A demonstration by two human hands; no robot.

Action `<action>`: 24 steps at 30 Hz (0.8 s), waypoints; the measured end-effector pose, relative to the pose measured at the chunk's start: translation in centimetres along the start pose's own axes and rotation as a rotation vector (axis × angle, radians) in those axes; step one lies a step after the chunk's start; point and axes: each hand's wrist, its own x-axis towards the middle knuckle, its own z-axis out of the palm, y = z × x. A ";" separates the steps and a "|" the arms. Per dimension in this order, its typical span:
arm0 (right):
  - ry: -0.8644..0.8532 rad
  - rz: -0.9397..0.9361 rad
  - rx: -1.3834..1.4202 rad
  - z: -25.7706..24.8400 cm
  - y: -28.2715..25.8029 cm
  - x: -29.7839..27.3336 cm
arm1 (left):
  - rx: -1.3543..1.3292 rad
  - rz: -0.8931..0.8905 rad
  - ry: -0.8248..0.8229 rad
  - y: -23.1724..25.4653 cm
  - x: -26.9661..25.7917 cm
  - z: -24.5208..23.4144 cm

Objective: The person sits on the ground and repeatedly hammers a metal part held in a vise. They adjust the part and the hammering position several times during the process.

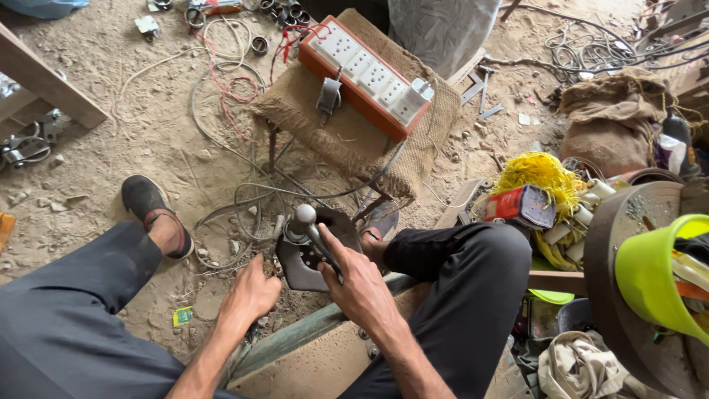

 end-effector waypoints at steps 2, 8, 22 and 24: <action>0.001 -0.001 0.014 0.0 0.0 -0.2 | -0.003 0.017 0.010 0.0 0.1 0.0; -0.003 -0.036 0.055 0.4 -0.4 -0.6 | 0.003 -0.011 0.005 0.0 0.1 -0.1; -0.012 0.031 0.036 0.0 -0.7 -0.2 | 0.002 -0.057 -0.066 0.4 -0.2 -0.3; -0.044 0.040 0.057 0.0 -0.8 -0.3 | 0.010 -0.048 -0.058 0.4 -0.2 -0.3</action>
